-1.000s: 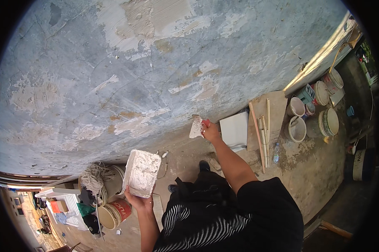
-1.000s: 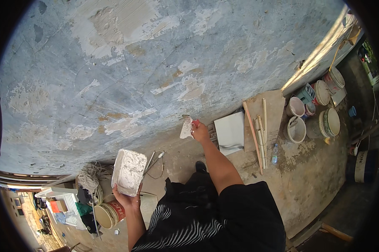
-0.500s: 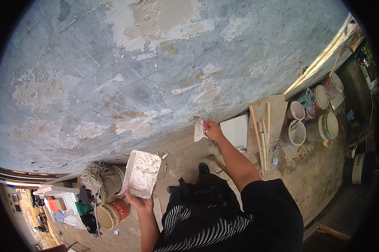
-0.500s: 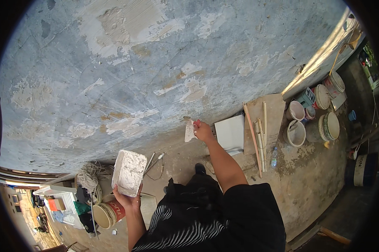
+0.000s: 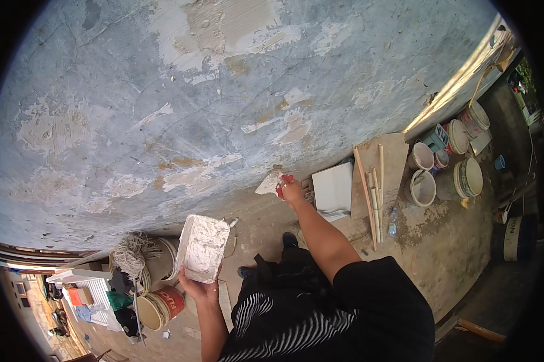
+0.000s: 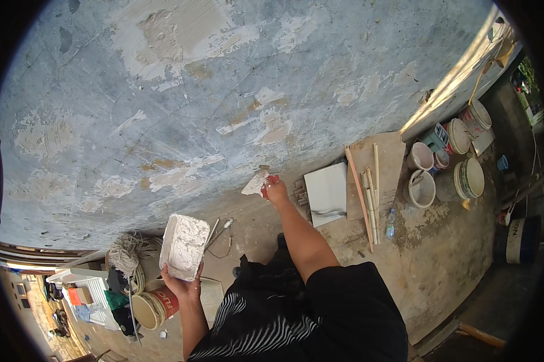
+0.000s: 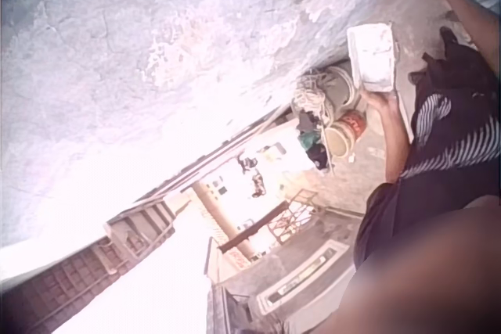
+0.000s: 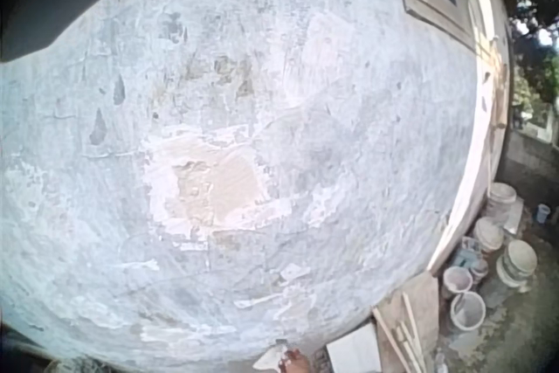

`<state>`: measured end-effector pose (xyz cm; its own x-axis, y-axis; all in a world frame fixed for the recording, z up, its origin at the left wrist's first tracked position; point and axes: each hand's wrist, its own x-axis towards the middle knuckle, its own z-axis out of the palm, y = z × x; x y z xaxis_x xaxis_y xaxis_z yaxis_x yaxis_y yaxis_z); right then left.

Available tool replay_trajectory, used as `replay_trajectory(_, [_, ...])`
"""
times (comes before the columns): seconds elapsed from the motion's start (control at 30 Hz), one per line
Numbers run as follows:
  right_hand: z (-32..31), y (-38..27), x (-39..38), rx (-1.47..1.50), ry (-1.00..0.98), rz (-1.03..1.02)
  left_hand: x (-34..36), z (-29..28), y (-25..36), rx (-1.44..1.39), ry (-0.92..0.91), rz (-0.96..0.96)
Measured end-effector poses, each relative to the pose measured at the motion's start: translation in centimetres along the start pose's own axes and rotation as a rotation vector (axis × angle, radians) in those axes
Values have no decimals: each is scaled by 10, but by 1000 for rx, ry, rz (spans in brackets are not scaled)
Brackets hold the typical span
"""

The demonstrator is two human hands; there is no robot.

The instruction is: The person is mixing plaster in a container and using a putty knife to apply it to cracks and holes in an exterior wall.

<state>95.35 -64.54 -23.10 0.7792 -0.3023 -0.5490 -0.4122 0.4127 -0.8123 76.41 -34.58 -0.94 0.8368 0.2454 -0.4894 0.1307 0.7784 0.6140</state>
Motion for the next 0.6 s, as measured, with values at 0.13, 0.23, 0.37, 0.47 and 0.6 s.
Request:
replay_trajectory(0.13, [27, 20, -3, -319, -308, -41, -4, 1, 4, -14, -1, 11])
replay_trajectory(0.23, [10, 47, 25, -399, -329, -141, -2, -1, 6, -20, 8, 17])
replay_trajectory(0.37, [-10, 19, 13, -182, -16, -93, -9, -11, 13, -57, 45, 75])
replay_trajectory(0.47, [-7, 13, 8, -101, -4, -99, -11, -18, 17, -75, 66, 87])
replay_trajectory(0.6, [-4, 12, -3, -185, -115, 146, -15, -21, 16, -95, 80, 97])
